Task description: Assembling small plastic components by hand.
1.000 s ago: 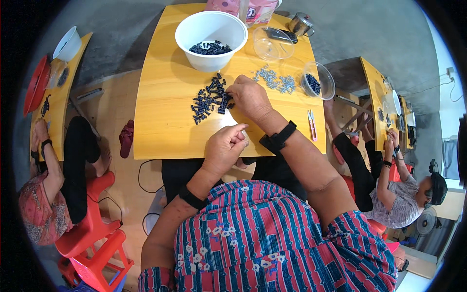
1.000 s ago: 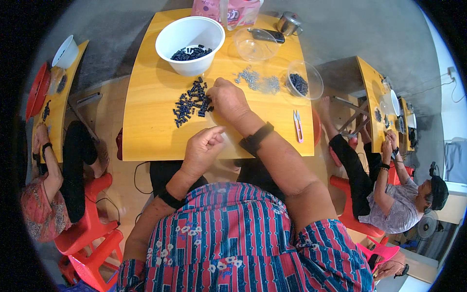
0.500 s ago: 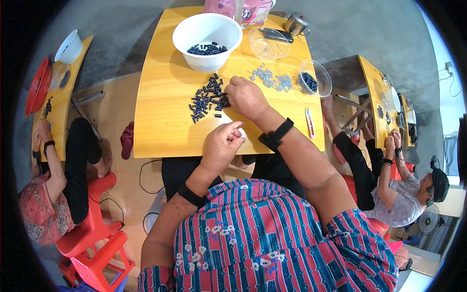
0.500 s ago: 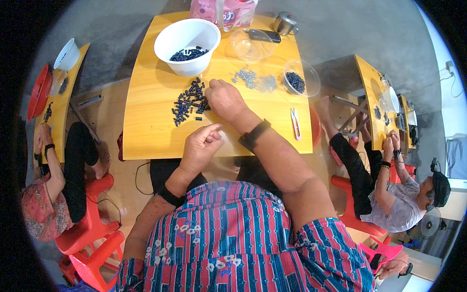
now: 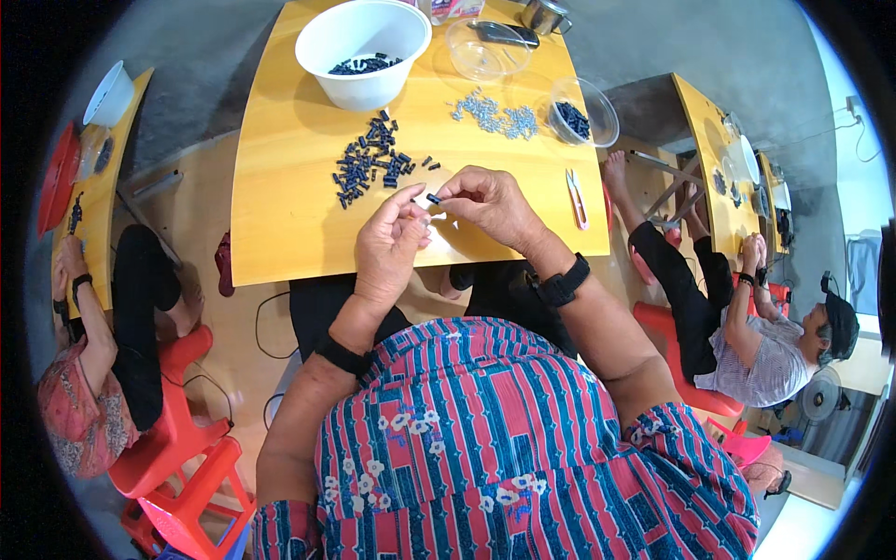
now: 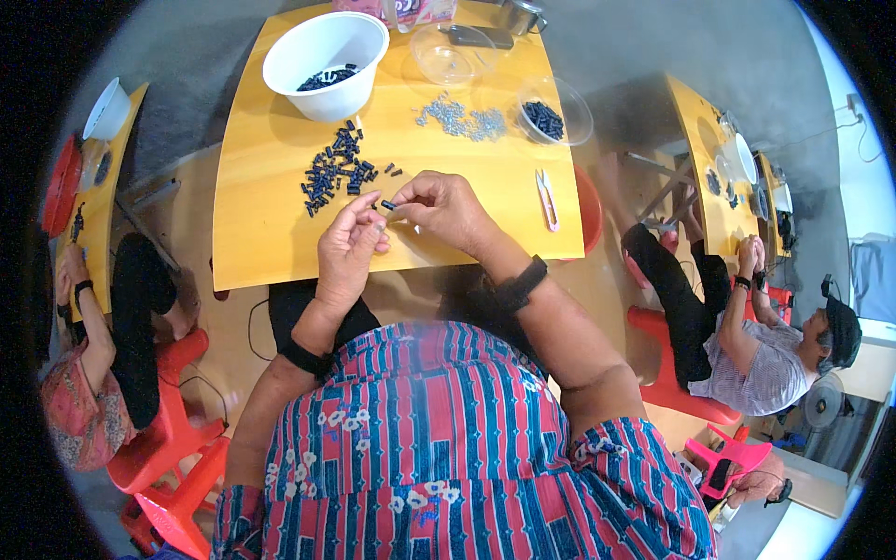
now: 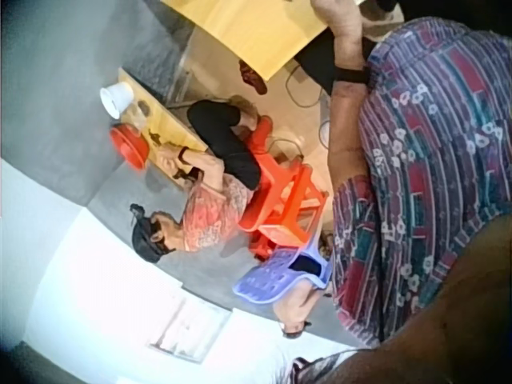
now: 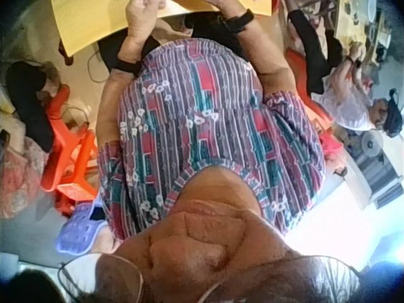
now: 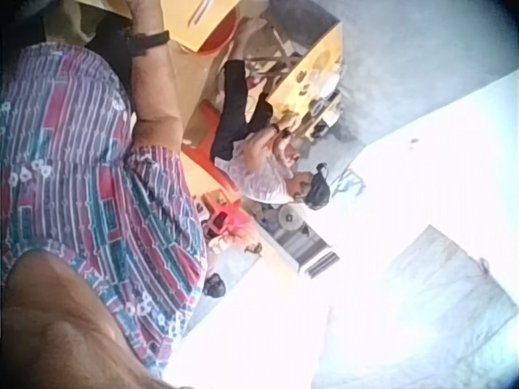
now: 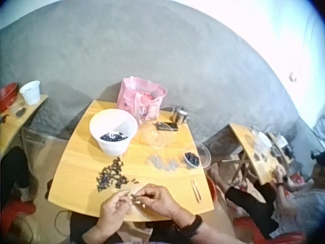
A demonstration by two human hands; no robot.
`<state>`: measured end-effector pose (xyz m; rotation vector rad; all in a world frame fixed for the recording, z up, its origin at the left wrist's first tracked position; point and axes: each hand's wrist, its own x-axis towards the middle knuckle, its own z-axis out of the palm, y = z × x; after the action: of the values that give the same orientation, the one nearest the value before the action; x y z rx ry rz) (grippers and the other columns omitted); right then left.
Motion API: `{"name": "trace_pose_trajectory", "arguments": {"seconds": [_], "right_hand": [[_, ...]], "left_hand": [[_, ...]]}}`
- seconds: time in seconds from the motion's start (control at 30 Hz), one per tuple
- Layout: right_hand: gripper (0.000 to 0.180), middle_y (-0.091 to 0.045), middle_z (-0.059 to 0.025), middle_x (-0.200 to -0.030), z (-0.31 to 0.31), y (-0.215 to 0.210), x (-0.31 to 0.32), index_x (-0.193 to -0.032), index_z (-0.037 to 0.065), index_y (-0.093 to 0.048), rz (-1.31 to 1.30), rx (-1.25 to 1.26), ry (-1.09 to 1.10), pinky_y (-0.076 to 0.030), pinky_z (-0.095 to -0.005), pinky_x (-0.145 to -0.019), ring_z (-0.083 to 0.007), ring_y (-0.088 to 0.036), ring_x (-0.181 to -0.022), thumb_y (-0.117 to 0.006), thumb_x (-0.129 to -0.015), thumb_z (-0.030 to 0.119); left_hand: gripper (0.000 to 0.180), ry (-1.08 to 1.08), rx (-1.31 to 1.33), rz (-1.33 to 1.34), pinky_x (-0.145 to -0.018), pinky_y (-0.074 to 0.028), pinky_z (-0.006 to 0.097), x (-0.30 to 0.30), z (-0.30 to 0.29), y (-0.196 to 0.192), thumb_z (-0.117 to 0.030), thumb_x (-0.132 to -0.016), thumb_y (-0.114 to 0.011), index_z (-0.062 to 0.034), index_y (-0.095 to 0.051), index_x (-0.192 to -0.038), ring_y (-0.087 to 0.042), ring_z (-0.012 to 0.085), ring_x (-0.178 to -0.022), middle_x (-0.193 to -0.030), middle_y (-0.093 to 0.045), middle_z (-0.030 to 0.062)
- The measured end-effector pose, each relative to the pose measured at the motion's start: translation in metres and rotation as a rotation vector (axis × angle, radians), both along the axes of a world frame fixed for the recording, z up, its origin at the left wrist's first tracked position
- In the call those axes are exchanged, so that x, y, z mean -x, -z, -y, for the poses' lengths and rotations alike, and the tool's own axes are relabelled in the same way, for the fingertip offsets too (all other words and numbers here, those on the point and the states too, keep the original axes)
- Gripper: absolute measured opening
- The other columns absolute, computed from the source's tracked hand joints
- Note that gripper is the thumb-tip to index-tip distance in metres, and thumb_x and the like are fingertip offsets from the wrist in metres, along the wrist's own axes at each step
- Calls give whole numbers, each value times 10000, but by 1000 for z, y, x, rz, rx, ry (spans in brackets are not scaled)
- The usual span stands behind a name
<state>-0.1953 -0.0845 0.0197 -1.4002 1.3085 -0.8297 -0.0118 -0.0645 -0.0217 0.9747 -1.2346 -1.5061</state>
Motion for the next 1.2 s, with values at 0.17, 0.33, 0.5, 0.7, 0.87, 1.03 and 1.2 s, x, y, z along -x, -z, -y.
{"name": "trace_pose_trajectory", "arguments": {"seconds": [0.17,0.33,0.5,0.7,0.87,1.03,1.2], "right_hand": [[110,-624,-38,-837,-6,4,4,-923,-8,-677,-117,91,-96,-497,-237,-705,-85,-601,-774,-675,-822,35],[117,-614,-40,-807,-13,11,-4,-919,-4,-649,-141,141,-55,-491,-242,-693,-92,-579,-744,-678,-821,53],[132,-624,-126,-771,-19,9,-8,-880,-6,-652,-192,217,-1,-505,-296,-646,-193,-629,-692,-677,-789,86],[130,-634,-156,-785,-19,11,-8,-878,-1,-658,-214,253,8,-508,-322,-639,-240,-636,-685,-661,-780,85],[128,-639,-151,-775,-16,12,-6,-877,-1,-663,-212,292,-3,-510,-320,-636,-243,-636,-669,-660,-782,84],[98,-646,-142,-772,-16,9,-9,-866,16,-678,-110,284,-4,-513,-322,-637,-246,-638,-659,-670,-792,81],[127,-635,-142,-813,7,12,9,-899,24,-681,-315,346,208,-502,-357,-671,-289,-619,-717,-659,-781,64]], "left_hand": [[217,13,-16,4,-673,-534,211,2,1,1,-22,-906,-578,-3,-613,-1119,-603,67,-766,-905,-630,45],[149,-19,-37,17,-668,-528,208,3,1,2,-8,-909,-569,13,-604,-1052,-603,66,-753,-894,-633,41],[106,-10,-36,50,-656,-524,207,6,1,2,4,-910,-565,10,-585,-1014,-597,62,-737,-881,-623,35],[86,0,-7,149,-632,-519,206,7,-1,-1,11,-898,-570,11,-574,-984,-596,61,-694,-847,-621,29],[83,-7,3,181,-600,-496,200,9,1,-1,5,-872,-598,22,-604,-953,-586,55,-660,-800,-630,20],[55,19,-47,210,-593,-507,207,8,1,-3,-9,-858,-622,24,-624,-902,-580,47,-655,-781,-629,15],[42,33,-29,212,-593,-518,210,9,1,-3,-33,-874,-627,1,-606,-889,-552,27,-660,-773,-600,-16]]}}
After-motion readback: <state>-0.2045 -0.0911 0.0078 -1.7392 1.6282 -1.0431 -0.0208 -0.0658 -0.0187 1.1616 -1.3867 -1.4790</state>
